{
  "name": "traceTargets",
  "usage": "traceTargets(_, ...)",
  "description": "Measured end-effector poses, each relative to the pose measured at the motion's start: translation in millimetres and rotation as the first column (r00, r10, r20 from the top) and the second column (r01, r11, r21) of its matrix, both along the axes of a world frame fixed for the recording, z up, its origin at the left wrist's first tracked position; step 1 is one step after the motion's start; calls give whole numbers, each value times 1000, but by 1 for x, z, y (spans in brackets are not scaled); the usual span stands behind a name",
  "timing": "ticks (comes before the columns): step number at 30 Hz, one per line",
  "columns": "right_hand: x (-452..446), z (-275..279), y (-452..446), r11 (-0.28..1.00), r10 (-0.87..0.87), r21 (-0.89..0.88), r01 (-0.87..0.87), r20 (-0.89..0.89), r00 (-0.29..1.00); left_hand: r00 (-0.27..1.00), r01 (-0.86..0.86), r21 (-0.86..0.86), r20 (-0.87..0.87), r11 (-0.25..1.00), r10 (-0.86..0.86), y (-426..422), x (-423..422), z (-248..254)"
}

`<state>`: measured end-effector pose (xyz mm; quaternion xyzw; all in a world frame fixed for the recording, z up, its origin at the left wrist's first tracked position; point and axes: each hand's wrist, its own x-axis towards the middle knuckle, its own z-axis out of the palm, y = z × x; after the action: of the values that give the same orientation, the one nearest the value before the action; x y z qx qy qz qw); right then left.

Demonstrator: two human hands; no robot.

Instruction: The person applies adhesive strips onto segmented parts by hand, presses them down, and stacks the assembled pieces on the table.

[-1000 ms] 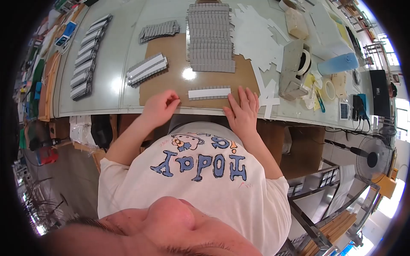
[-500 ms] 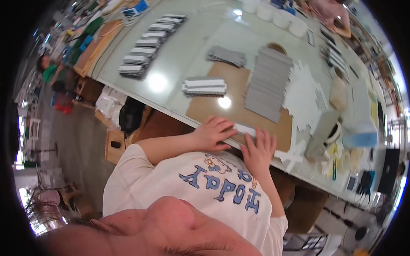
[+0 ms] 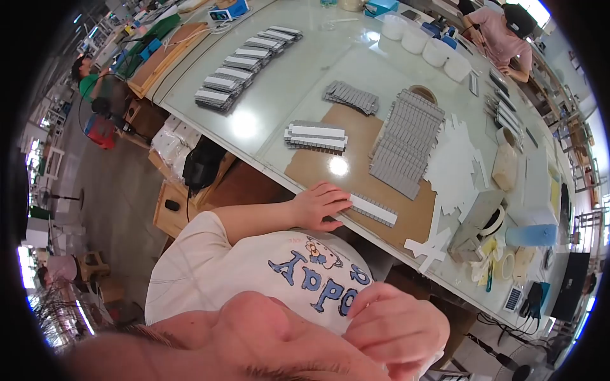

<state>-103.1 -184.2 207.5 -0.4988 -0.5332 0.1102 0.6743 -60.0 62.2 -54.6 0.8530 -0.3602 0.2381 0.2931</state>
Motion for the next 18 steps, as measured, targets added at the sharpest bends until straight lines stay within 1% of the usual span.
traceTargets(4,0,11,12,998,47,39,-47,-9,999,999,-23,-33,32,999,24,0,-2,-3)
traceTargets(6,2,17,17,995,84,-61,-84,2,996,999,-7,-53,33,999,9,0,-2,-3)
traceTargets(7,2,15,18,994,91,-56,-90,1,996,999,-14,-48,32,999,15,1,-2,-3)
traceTargets(9,2,8,17,995,95,17,-95,14,995,999,7,-50,49,999,-4,1,-2,-1)
traceTargets(10,1,8,18,996,91,17,-92,15,996,999,10,-50,50,999,-8,1,-1,-1)
traceTargets(12,0,10,20,989,147,41,-145,-76,986,997,16,-56,77,998,-12,0,-1,-1)
traceTargets(16,-2,-1,18,984,177,47,-173,-91,980,995,28,-76,99,997,-20,1,-1,0)
traceTargets(18,-6,-9,17,973,177,173,-154,-125,976,994,31,-76,107,997,-23,1,-1,0)
